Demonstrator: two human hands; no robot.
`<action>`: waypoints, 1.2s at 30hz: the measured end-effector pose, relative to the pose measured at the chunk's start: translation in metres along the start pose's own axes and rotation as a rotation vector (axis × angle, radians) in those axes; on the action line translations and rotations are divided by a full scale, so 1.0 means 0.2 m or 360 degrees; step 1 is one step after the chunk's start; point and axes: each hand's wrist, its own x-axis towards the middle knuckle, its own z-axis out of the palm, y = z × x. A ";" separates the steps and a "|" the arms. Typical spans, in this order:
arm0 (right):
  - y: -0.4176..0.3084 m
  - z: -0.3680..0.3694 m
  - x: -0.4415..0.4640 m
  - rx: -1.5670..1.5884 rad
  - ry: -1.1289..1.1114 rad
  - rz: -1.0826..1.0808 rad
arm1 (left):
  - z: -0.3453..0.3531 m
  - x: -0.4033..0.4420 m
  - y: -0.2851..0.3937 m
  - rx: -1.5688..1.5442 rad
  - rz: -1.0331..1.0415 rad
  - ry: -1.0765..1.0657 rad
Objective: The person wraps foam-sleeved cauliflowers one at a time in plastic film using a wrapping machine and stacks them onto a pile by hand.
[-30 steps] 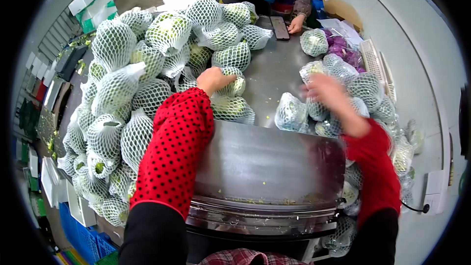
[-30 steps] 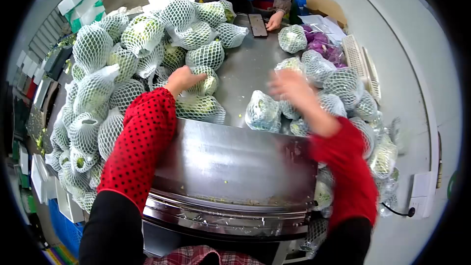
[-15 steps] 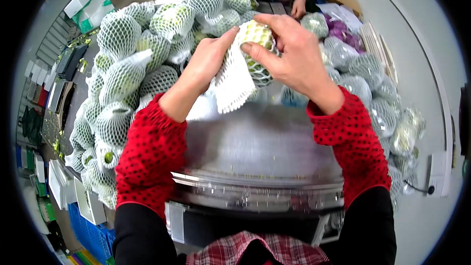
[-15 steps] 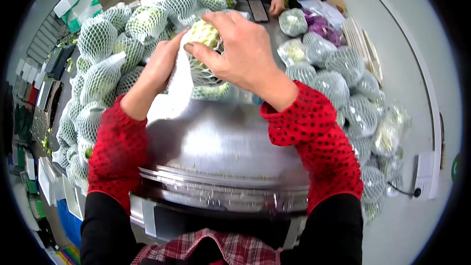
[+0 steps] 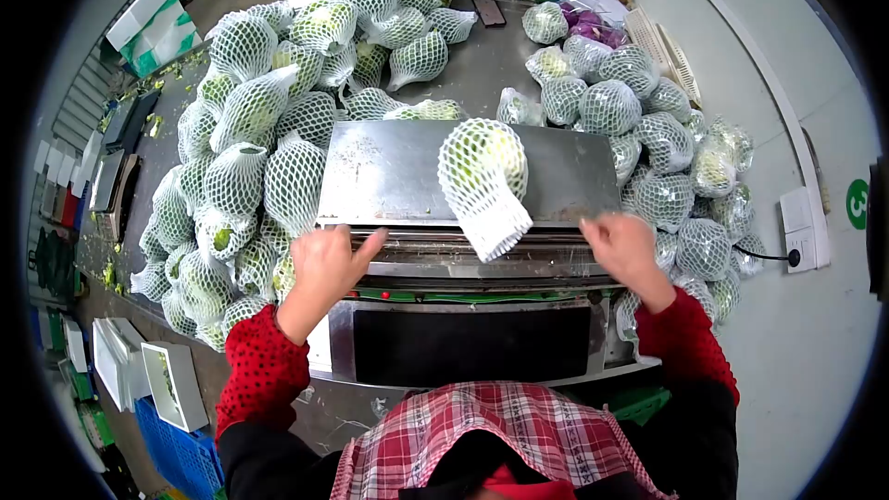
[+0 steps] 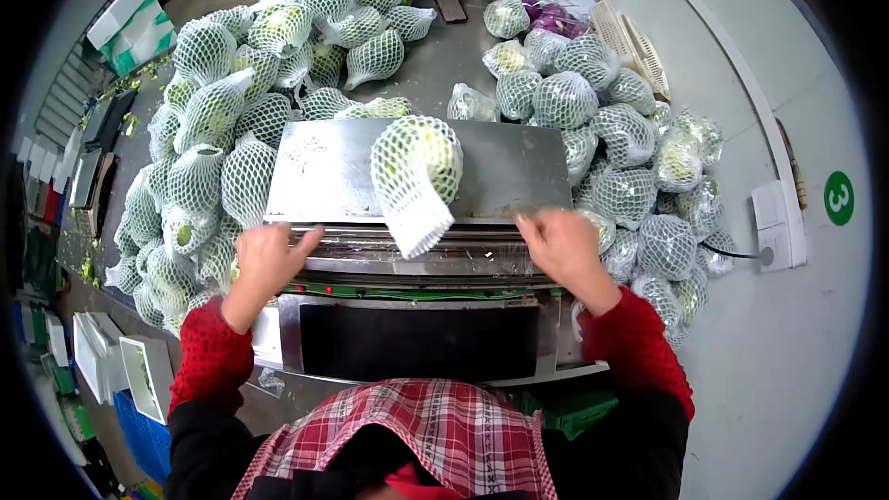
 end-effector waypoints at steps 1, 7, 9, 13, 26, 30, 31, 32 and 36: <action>0.10 0.12 -0.07 -0.0119 -0.0124 0.0142 | 0.05 -0.05 -0.03 0.0217 0.0037 -0.0054; 0.10 0.27 -0.11 0.0166 -0.0283 0.0094 | 0.23 -0.02 0.07 -0.0505 0.0005 -0.0236; 0.11 0.15 -0.22 0.1106 -0.0467 0.0308 | 0.02 -0.08 0.06 -0.1225 -0.0374 -0.0824; 0.01 -0.18 -0.61 0.2239 -0.0617 0.0898 | -0.36 -0.37 0.12 -0.2367 -0.0629 -0.1460; 0.02 0.42 0.50 0.2505 -0.0063 0.0079 | 0.21 0.70 0.32 -0.1484 0.0437 -0.0566; 0.07 0.40 0.47 0.1679 -0.0078 -0.0593 | 0.20 0.59 0.23 -0.0787 0.1335 -0.0113; 0.07 0.38 0.46 0.1674 -0.0089 -0.0597 | 0.20 0.58 0.24 -0.0604 0.1495 -0.0005; 0.06 0.36 0.44 0.1145 0.0111 -0.0796 | 0.20 0.58 0.25 -0.0623 0.1490 0.0117; 0.00 0.26 0.40 0.0750 0.0083 -0.0863 | 0.19 0.63 0.29 -0.0529 0.1488 0.0524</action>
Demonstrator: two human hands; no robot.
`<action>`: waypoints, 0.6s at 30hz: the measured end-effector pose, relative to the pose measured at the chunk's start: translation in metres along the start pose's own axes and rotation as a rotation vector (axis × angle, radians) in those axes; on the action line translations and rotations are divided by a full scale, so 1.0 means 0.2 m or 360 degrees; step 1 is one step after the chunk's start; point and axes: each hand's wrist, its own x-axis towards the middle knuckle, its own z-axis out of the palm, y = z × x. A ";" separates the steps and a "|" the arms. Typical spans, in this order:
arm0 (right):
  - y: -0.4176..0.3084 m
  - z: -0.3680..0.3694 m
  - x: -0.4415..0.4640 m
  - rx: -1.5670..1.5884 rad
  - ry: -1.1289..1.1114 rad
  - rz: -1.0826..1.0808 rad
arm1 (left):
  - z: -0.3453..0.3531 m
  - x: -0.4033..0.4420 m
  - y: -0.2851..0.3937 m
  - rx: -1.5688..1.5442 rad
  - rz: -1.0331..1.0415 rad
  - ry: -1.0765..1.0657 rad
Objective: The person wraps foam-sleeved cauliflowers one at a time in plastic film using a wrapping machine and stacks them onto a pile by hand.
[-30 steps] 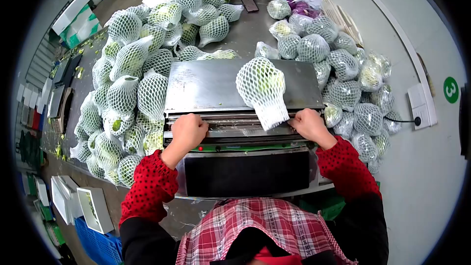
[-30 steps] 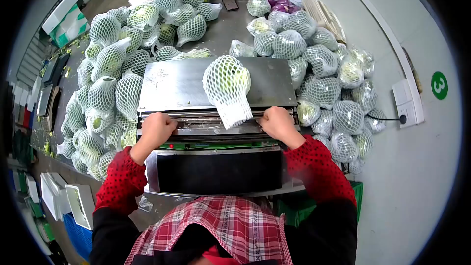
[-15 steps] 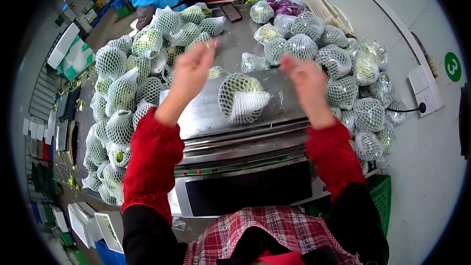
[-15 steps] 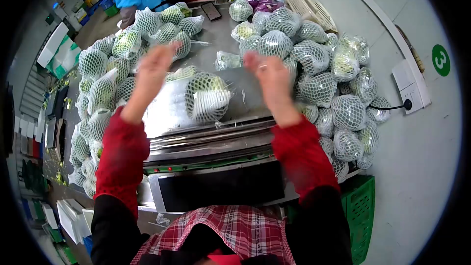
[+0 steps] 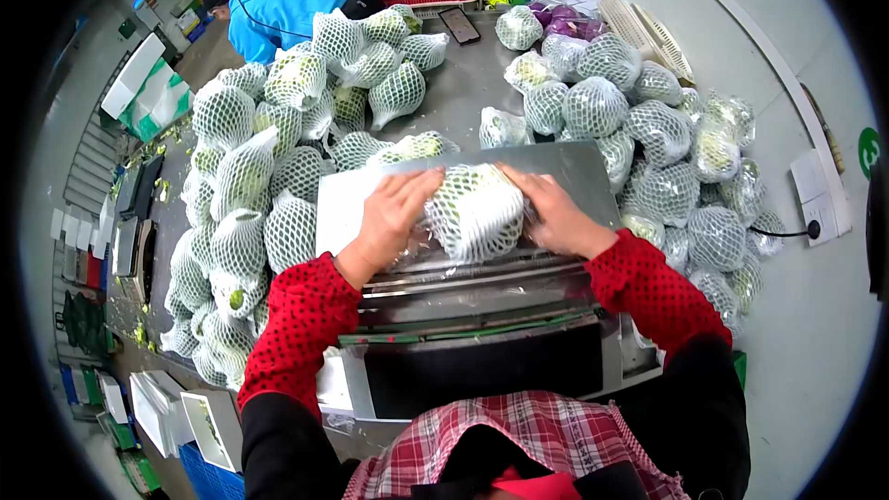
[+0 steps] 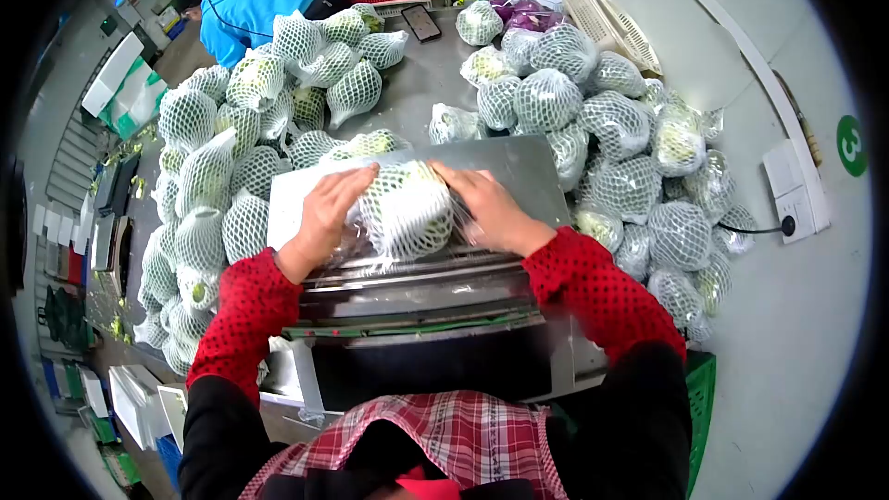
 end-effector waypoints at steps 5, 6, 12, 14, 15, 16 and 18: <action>-0.43 -0.23 -0.10 0.0651 -0.0403 0.0246 | -0.42 -0.08 0.42 -0.0784 -0.0497 -0.0117; -0.51 -0.20 -0.16 0.0745 -0.0409 0.0209 | -0.43 -0.19 0.52 -0.0939 -0.0682 -0.0277; -0.75 0.15 -0.73 0.2413 -0.0219 0.1695 | -0.31 -0.86 1.08 -0.2901 -0.2277 0.0304; -0.83 0.19 -0.81 0.2671 -0.0002 0.1716 | -0.38 -0.81 1.18 -0.3049 -0.2398 0.0771; -0.90 0.20 -0.82 0.2485 0.0279 0.1452 | -0.40 -0.80 1.23 -0.3116 -0.2318 0.1029; -0.95 0.22 -0.83 0.2284 0.0550 0.1183 | -0.37 -0.83 1.27 -0.2798 -0.2239 0.0957; -0.99 0.26 -0.84 0.1717 0.0601 0.1051 | -0.32 -0.83 1.32 -0.2422 -0.2314 0.1090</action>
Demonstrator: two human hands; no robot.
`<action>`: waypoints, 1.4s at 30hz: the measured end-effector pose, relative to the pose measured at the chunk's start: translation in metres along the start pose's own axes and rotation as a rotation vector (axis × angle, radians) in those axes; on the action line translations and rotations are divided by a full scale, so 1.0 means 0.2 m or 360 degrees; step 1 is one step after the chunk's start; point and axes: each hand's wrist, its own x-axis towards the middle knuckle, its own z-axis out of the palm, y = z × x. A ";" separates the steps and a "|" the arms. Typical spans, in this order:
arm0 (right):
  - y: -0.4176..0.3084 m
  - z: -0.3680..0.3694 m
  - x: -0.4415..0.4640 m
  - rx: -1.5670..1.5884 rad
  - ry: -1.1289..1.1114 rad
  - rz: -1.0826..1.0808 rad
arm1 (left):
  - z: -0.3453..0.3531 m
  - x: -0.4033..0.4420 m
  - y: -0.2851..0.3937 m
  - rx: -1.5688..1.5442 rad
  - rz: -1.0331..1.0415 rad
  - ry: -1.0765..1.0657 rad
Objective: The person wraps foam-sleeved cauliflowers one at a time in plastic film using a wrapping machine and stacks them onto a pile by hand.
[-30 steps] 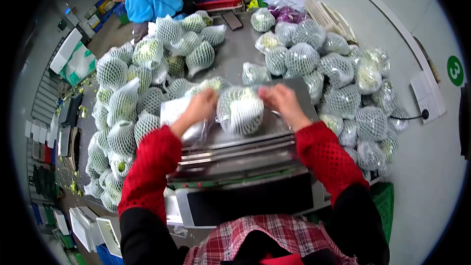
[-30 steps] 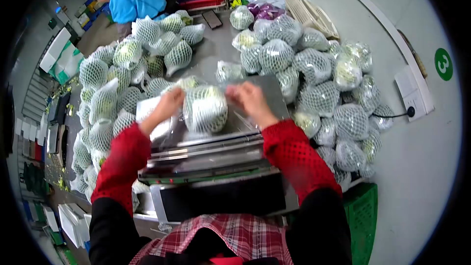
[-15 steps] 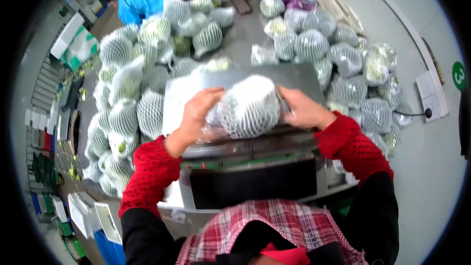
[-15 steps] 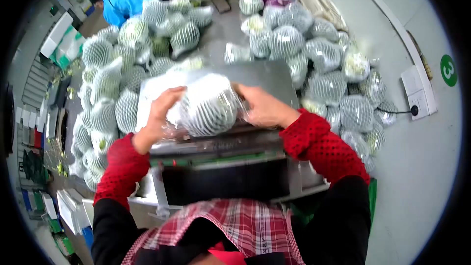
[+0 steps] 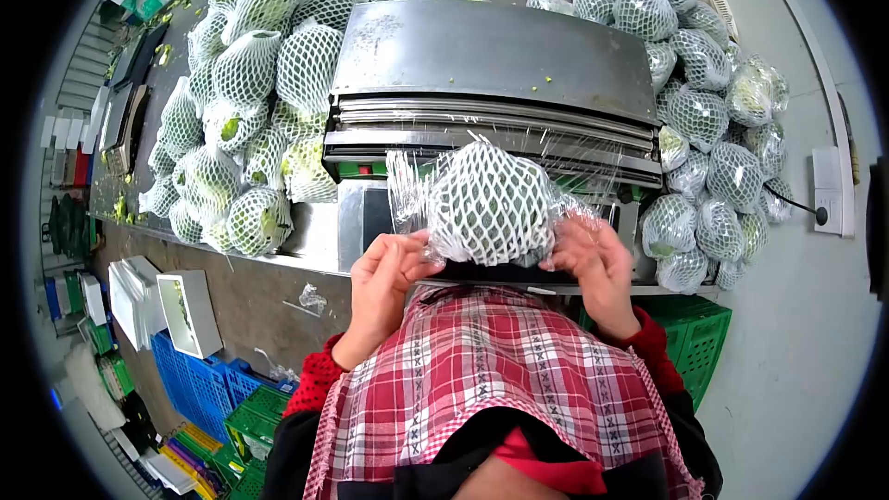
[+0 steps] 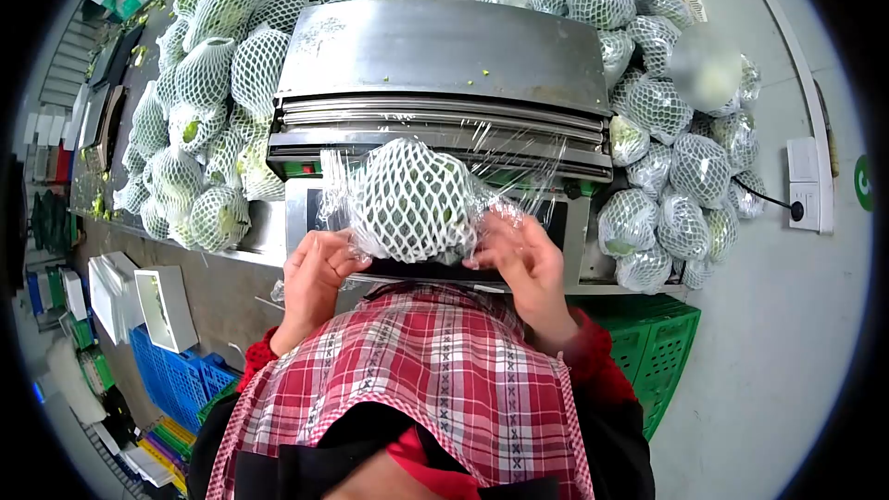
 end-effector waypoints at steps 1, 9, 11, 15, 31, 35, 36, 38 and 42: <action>0.03 -0.01 0.02 -0.0416 0.0029 -0.0145 | -0.03 0.00 -0.01 0.0002 0.0005 -0.0009; 0.02 -0.25 -0.25 -0.0253 0.0520 0.0781 | -0.29 -0.29 0.06 0.0515 -0.0119 0.0995; 0.30 -0.43 -0.36 -0.0315 0.0470 0.1175 | -0.56 -0.18 -0.27 0.1450 -0.0208 0.0424; 0.90 -0.34 -0.49 -0.1544 -0.0006 0.0895 | -0.58 0.07 -0.81 0.2196 -0.0354 -0.0297; 0.12 0.10 -0.17 0.0290 -0.0764 0.0557 | 0.39 0.02 0.29 0.1139 -0.0064 -0.1814; -0.04 -0.04 -0.28 0.1404 -0.0320 0.0387 | 0.30 0.17 0.10 0.0964 -0.0184 -0.1195; -0.07 -0.09 -0.26 0.0828 -0.0213 0.0120 | 0.35 0.21 0.04 0.0895 -0.0112 -0.1254; -0.07 -0.18 -0.21 0.0298 0.0010 -0.0012 | 0.60 0.23 -0.01 0.0643 -0.0023 -0.1285; -0.14 -1.19 0.16 0.0051 0.0459 -0.0592 | 1.20 0.50 -0.11 0.0947 0.0896 -0.1497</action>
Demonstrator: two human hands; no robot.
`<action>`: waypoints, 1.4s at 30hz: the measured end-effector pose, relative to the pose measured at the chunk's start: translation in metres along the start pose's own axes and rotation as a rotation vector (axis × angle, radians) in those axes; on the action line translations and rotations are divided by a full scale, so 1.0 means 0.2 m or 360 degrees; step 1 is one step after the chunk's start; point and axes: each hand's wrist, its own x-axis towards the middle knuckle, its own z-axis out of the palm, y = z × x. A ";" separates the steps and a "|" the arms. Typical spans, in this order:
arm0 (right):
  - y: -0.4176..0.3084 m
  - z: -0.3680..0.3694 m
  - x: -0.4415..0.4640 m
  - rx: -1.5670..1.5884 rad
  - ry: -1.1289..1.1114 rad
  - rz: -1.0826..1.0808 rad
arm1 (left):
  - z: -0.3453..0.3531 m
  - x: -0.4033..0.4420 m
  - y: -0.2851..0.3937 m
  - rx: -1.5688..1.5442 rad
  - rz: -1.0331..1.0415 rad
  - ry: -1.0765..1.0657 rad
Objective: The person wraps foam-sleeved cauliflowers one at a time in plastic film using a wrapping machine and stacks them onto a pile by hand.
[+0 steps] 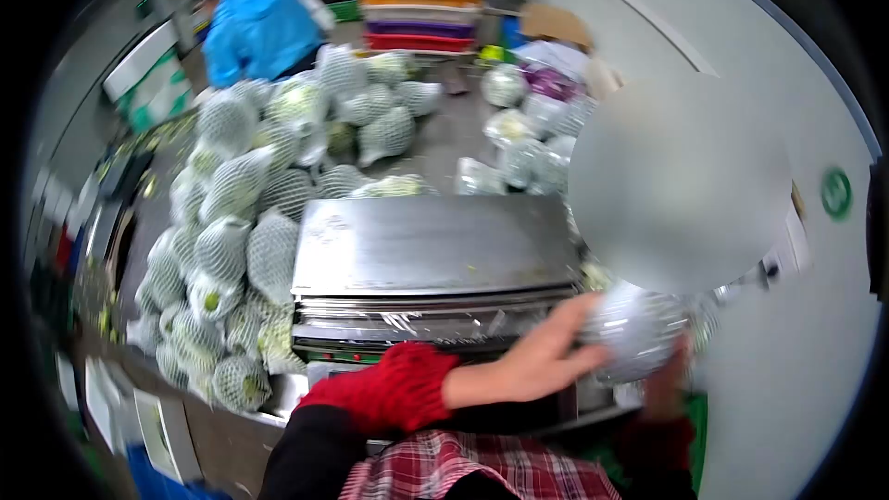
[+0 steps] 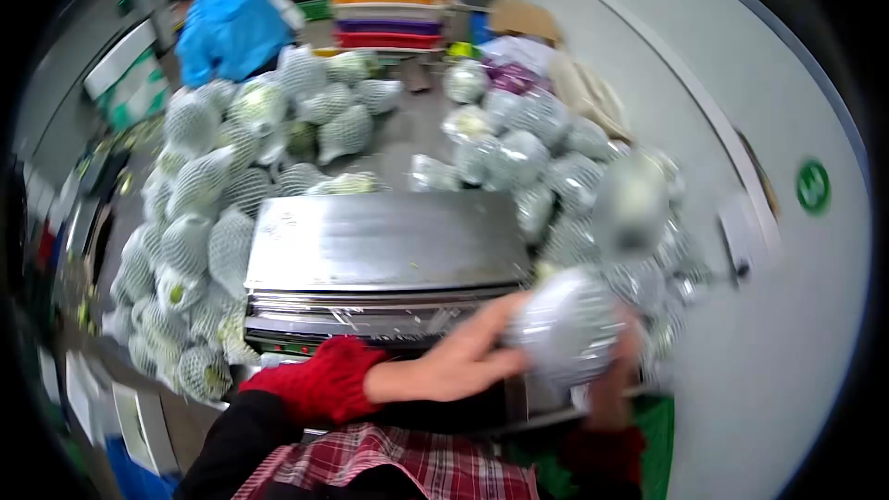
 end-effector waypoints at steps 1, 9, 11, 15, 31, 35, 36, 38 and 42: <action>-0.34 0.19 0.25 0.0211 0.0219 0.0065 | -0.01 0.11 -0.03 0.0173 0.0198 0.0007; -0.49 -1.18 1.34 -0.0663 0.1731 0.0199 | -1.48 0.62 -0.81 0.1566 -0.0883 0.1026; -0.57 -1.28 1.34 -0.1988 0.1540 0.0653 | -1.85 0.64 -1.07 0.1503 -0.1176 0.1304; -0.31 0.19 1.35 -0.2102 0.0855 -0.0615 | -2.17 0.62 -1.28 0.0998 -0.1410 0.1321; 1.63 1.87 2.19 -0.0626 -0.0280 0.0770 | -2.03 0.80 -1.39 0.0450 -0.1108 0.1099; 1.19 1.84 1.93 -0.0436 -0.0449 0.0407 | -1.85 0.67 -1.09 0.1429 -0.0651 0.1118; 1.06 1.84 1.83 -0.0402 -0.0443 0.0354 | -1.76 0.63 -0.93 0.1399 -0.0507 0.1079; 0.83 1.80 1.61 -0.0403 -0.0490 0.0262 | -1.59 0.53 -0.63 0.1477 -0.0082 0.0979; 0.41 1.71 1.09 -0.0361 -0.0609 0.0143 | -1.28 0.29 -0.17 0.1815 0.0607 0.0772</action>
